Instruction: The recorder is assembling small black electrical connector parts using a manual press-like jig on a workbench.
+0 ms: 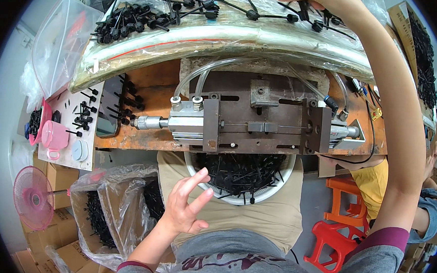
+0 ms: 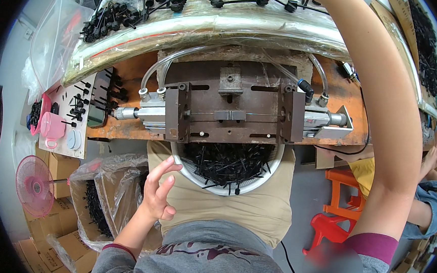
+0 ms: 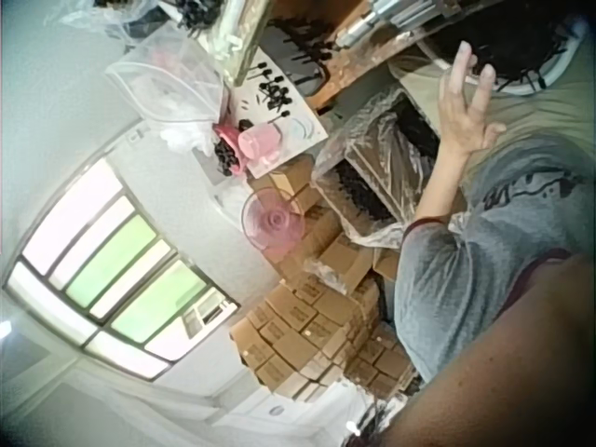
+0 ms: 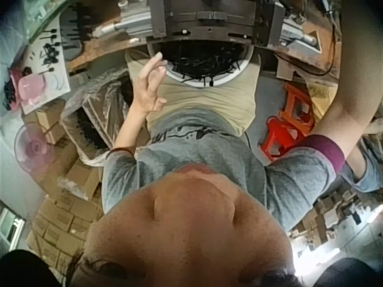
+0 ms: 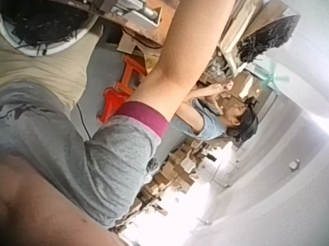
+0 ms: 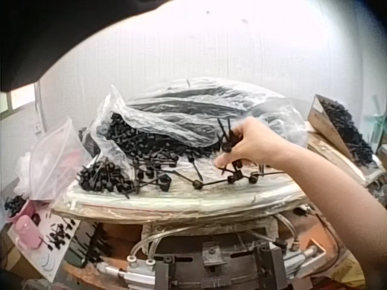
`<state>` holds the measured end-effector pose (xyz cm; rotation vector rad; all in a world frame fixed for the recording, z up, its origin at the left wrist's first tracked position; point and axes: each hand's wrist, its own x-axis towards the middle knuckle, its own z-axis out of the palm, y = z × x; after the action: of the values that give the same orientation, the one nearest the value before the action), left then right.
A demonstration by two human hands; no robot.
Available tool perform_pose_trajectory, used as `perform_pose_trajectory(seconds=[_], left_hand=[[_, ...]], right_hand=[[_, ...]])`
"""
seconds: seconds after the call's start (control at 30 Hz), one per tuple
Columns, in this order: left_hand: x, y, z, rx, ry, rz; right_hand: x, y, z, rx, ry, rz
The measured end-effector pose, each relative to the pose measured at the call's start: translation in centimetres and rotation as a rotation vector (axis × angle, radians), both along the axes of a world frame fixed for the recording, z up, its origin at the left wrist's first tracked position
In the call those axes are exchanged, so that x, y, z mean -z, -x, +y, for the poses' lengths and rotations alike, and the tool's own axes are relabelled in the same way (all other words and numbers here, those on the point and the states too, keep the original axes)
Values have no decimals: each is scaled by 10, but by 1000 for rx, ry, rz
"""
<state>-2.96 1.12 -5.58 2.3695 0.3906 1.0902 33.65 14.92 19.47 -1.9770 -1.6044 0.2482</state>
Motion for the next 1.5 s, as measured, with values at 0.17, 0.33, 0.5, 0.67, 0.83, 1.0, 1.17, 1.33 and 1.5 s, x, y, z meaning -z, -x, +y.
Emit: perform_pose_trajectory(seconds=[0.17, 0.33, 0.5, 0.67, 0.83, 1.0, 1.17, 1.33, 1.5], left_hand=[[-7, -7, -2, 42, -13, -2], [-16, -15, 1, 75, -34, -42], [-22, -25, 0, 117, -43, -71], [-22, -25, -1, 111, -30, -92], [-40, -38, 3, 85, -74, -136], [-71, -60, 11, 21, -135, -145], [-100, -82, 24, -138, -71, -197], [-107, -99, 38, -152, 397, -374], [-113, -93, 39, -74, 268, -202]], right_hand=[[14, -10, 2, -233, 102, 93], [9, 5, -2, -150, 10, -392], [14, -1, -2, -274, 163, -332], [8, -5, -17, -166, -17, -284], [20, -21, -13, -48, -263, 131], [23, -40, -9, -26, -267, 660], [29, -18, -49, -261, -223, 940], [66, 51, -114, -360, -116, 1083], [102, 76, -155, -292, 92, 1394]])
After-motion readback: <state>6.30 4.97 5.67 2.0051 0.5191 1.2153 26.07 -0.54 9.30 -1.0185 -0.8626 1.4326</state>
